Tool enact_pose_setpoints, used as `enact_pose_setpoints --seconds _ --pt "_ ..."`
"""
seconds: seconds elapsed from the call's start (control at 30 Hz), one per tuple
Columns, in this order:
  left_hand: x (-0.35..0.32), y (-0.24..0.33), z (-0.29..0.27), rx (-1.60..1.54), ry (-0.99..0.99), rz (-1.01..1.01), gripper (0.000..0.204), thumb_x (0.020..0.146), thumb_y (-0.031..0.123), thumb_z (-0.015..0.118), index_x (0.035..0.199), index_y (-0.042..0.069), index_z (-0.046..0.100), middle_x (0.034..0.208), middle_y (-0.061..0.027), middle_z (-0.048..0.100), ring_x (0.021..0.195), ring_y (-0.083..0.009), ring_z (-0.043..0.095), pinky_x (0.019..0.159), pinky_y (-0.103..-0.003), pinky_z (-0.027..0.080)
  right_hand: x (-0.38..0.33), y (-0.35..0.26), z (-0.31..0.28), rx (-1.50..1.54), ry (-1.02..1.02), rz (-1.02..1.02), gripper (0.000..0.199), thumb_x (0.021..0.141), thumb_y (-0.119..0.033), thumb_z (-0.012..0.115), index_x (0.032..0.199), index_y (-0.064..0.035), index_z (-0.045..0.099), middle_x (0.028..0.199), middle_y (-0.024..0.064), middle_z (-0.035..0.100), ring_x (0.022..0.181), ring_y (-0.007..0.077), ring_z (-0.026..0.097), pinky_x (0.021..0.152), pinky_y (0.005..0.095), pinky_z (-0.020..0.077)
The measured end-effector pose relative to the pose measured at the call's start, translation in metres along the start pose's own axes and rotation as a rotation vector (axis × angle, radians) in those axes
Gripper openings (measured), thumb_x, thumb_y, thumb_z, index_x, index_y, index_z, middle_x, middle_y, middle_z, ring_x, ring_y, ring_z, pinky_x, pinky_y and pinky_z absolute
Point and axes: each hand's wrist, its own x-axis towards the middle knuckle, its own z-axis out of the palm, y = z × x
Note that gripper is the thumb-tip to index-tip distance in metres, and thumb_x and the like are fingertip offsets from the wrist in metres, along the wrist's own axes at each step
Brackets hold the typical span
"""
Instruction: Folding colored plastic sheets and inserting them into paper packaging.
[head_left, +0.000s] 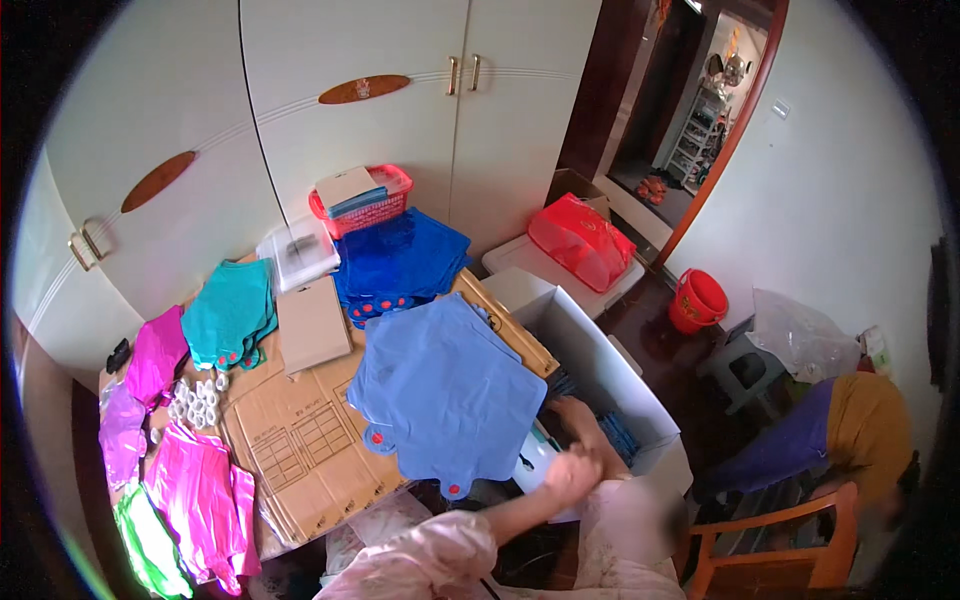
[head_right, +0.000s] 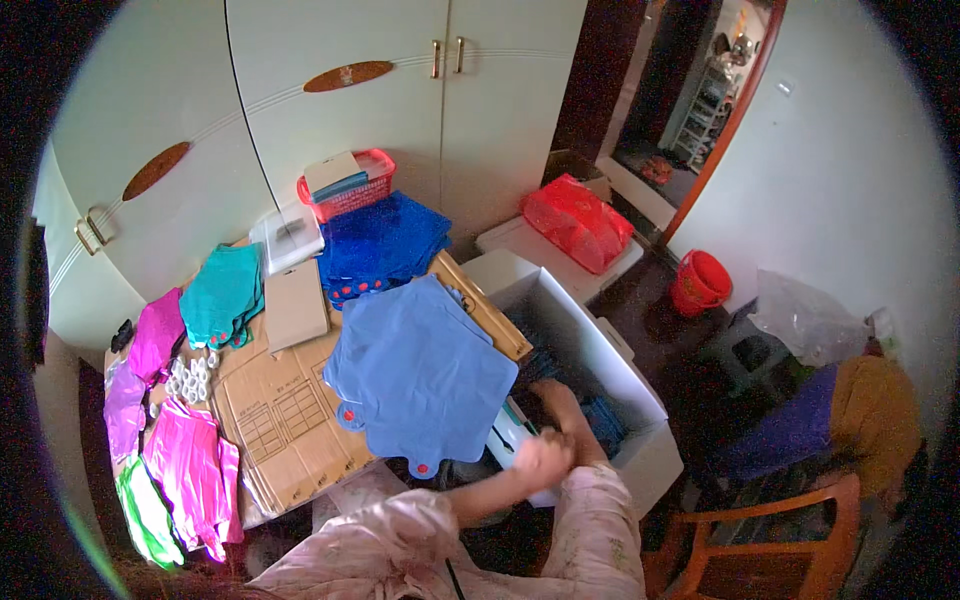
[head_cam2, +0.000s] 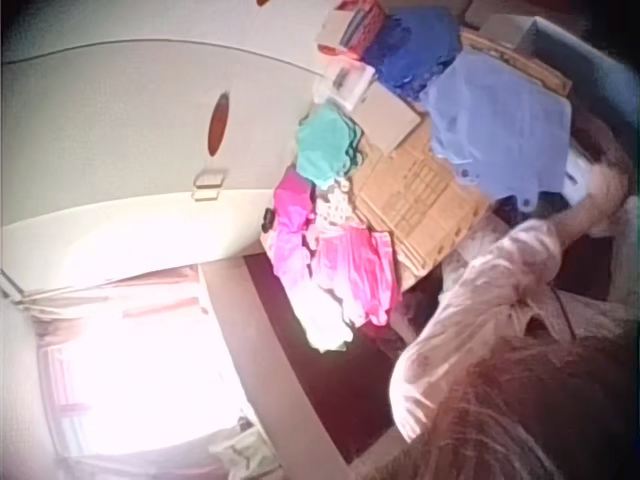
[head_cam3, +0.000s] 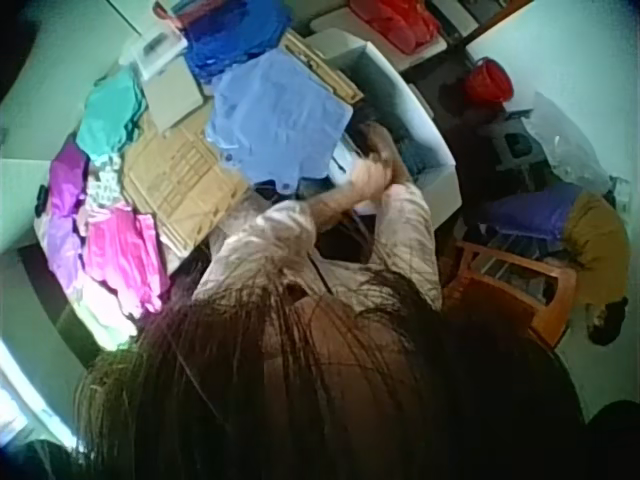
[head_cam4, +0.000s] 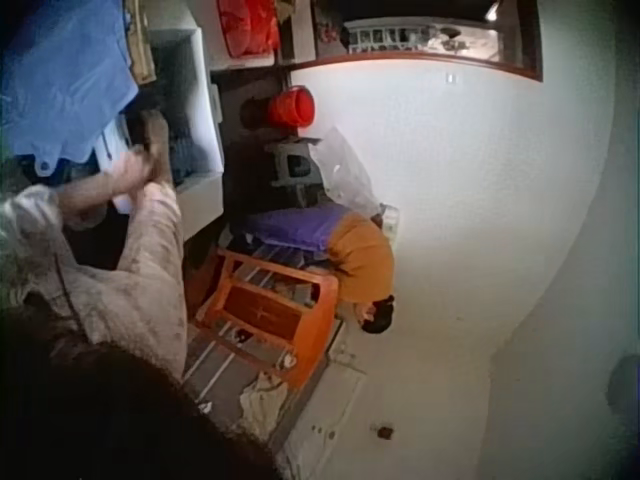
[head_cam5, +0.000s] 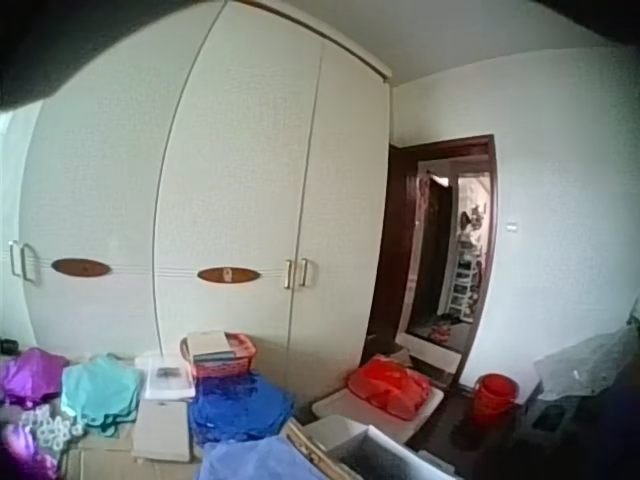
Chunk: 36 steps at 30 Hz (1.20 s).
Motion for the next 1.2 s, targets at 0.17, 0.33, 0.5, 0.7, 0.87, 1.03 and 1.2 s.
enact_pose_setpoints --seconds 0.17,0.33,0.5,0.7,0.87,1.03,1.2 --pt "-0.081 0.006 -0.005 -0.153 0.134 0.108 0.011 0.077 0.019 0.058 0.078 0.008 0.06 0.07 -0.0048 0.06 0.068 -0.0191 0.061 0.049 -0.032 0.05 0.03 0.0 0.015 -0.115 -0.017 -0.042 0.027 0.08 -0.009 0.048 0.101 -0.0128 0.065 0.101 0.0112 0.065 0.102 0.0289 0.06 0.085 0.0383 0.0496" --pt "-0.151 -0.02 -0.025 -0.245 0.034 0.017 0.01 0.078 0.019 0.059 0.075 0.01 0.057 0.07 -0.0044 0.059 0.069 -0.0206 0.061 0.054 -0.032 0.051 0.049 -0.022 0.008 -0.318 -0.231 0.069 0.023 0.081 -0.015 0.05 0.096 -0.0109 0.067 0.101 0.0103 0.067 0.102 0.0273 0.061 0.087 0.0395 0.0489" --pt "-0.226 -0.044 -0.053 -0.398 0.022 -0.011 0.009 0.081 0.016 0.058 0.074 0.012 0.061 0.072 -0.0057 0.059 0.073 -0.0208 0.062 0.061 -0.033 0.052 0.021 0.008 0.025 -0.091 -0.019 0.113 0.025 0.081 -0.018 0.052 0.099 -0.0093 0.067 0.106 0.0136 0.065 0.1 0.0279 0.062 0.091 0.0412 0.0466" --pt "-0.325 -0.082 -0.122 -0.415 0.259 -0.223 0.019 0.077 0.024 0.069 0.095 0.016 0.071 0.069 -0.0083 0.053 0.07 -0.0265 0.058 0.062 -0.038 0.048 -0.013 -0.019 -0.052 0.203 0.748 0.347 0.027 0.08 0.003 0.052 0.105 -0.0001 0.062 0.103 0.0175 0.064 0.097 0.0301 0.062 0.087 0.0384 0.0477" --pt "-0.407 -0.091 -0.124 -0.206 0.243 -0.738 0.013 0.075 0.029 0.071 0.082 0.018 0.073 0.066 -0.0039 0.054 0.062 -0.0241 0.059 0.053 -0.037 0.047 0.021 -0.147 -0.181 0.47 0.915 0.212 0.015 0.09 -0.001 0.051 0.102 -0.0005 0.06 0.098 0.0106 0.062 0.093 0.0226 0.06 0.079 0.0308 0.0472" --pt "-0.499 -0.105 -0.083 -0.079 0.249 -1.014 0.011 0.08 0.017 0.062 0.085 0.013 0.071 0.078 -0.0071 0.064 0.071 -0.0277 0.064 0.061 -0.04 0.052 0.098 -0.328 -0.222 0.474 0.641 -0.388 0.014 0.084 -0.001 0.056 0.095 -0.0017 0.065 0.098 0.0119 0.063 0.091 0.0259 0.061 0.079 0.0332 0.0493" --pt "-0.609 -0.097 -0.003 -0.041 0.331 -1.497 0.014 0.079 0.019 0.059 0.083 0.012 0.071 0.083 -0.013 0.065 0.076 -0.0296 0.065 0.066 -0.041 0.053 0.146 -0.499 -0.187 0.56 0.243 -0.832 0.015 0.081 -0.005 0.062 0.095 -0.0046 0.066 0.095 0.0094 0.066 0.084 0.0264 0.064 0.074 0.0339 0.0519"
